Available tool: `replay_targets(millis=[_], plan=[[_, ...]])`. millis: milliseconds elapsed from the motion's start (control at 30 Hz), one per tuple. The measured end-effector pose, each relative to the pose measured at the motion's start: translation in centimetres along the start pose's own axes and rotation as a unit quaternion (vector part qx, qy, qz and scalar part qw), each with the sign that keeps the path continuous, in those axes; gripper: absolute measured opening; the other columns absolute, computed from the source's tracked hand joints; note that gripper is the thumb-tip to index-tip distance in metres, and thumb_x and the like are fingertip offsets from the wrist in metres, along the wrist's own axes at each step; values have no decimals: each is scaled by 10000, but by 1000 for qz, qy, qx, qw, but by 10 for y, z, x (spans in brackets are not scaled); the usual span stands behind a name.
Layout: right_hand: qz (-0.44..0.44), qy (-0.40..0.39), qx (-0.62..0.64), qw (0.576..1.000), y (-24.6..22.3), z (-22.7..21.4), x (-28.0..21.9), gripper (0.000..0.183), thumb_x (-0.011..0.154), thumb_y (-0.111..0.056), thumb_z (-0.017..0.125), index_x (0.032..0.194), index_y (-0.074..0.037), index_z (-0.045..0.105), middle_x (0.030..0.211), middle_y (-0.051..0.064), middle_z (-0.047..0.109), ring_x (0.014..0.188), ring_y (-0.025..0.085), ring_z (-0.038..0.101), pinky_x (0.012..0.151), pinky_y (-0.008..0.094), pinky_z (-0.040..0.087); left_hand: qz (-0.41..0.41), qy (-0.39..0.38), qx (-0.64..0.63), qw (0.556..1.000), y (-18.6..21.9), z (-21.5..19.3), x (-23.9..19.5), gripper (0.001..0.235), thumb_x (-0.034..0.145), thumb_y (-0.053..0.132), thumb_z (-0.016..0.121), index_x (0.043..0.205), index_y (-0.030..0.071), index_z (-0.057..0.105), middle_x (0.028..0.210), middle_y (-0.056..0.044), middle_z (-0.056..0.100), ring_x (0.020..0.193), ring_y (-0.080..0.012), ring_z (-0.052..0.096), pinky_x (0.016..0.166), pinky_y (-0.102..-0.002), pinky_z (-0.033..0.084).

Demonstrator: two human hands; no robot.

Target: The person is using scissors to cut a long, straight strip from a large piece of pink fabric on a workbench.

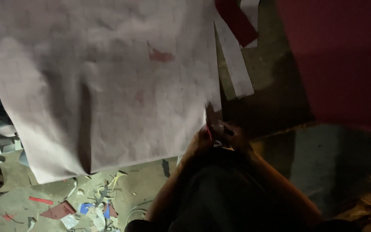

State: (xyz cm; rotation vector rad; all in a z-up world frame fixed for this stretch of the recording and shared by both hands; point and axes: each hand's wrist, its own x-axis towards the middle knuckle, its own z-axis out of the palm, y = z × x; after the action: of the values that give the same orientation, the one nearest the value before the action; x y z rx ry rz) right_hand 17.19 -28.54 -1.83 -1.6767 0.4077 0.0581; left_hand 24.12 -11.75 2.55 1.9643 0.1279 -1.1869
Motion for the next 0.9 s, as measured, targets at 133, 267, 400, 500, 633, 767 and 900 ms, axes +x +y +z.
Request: replay_targets(millis=[133, 267, 400, 500, 633, 767, 900], plan=[[61, -2, 133, 989, 8, -10, -1, 303, 886, -115, 823, 1149, 28, 777, 1108, 167, 785, 1016, 263, 741, 1044, 402, 572, -8, 15, -40, 999, 33, -18, -21, 321, 883, 400, 597, 995, 149, 763, 933, -133, 793, 1003, -340, 771, 888, -485, 595], [-23, -22, 28, 999, 33, -12, 16, 467, 825, -178, 913, 1270, -107, 791, 1152, 140, 794, 1043, 183, 689, 1017, 441, 537, 7, 2, -87, 996, -41, 13, 32, 307, 859, 402, 693, 953, 128, 797, 893, -141, 784, 955, -350, 765, 842, -489, 570], [-11, -65, -5, 998, 63, -7, 63, 582, 852, -196, 893, 1410, -218, 729, 1170, 47, 736, 1062, 142, 644, 1049, 352, 527, 41, 6, -83, 996, -9, -3, 8, 340, 865, 512, 724, 898, 178, 784, 842, -78, 781, 916, -281, 775, 815, -442, 586], [1, -36, -17, 999, 54, 1, 87, 525, 876, -272, 870, 1387, -251, 750, 1202, 103, 726, 1104, 191, 651, 1025, 374, 516, 155, -23, -176, 972, 17, -24, -14, 266, 875, 356, 755, 922, 95, 757, 847, -139, 759, 867, -292, 739, 810, -451, 561], [-27, -55, -6, 998, 61, -6, 103, 564, 826, -198, 891, 1372, -222, 752, 1279, 107, 745, 1145, 201, 667, 1085, 392, 493, 203, -22, -152, 967, 15, -37, 6, 358, 912, 277, 682, 1026, -55, 754, 945, -281, 756, 978, -445, 723, 878, -524, 534], [-18, -81, 62, 995, 52, -14, 96, 598, 841, -228, 821, 1427, -185, 713, 1349, 65, 732, 1247, 145, 582, 1178, 423, 418, 193, -18, -119, 974, -13, -17, 37, 356, 907, 316, 710, 1059, 0, 770, 962, -250, 757, 971, -413, 727, 851, -489, 542], [-64, -63, -5, 996, 56, -13, 95, 589, 814, -98, 867, 1381, -191, 739, 1304, 106, 755, 1229, 177, 648, 1136, 394, 469, 134, -15, -136, 981, 13, -31, 34, 347, 868, 375, 738, 992, 53, 775, 909, -162, 755, 946, -333, 737, 856, -470, 540]])
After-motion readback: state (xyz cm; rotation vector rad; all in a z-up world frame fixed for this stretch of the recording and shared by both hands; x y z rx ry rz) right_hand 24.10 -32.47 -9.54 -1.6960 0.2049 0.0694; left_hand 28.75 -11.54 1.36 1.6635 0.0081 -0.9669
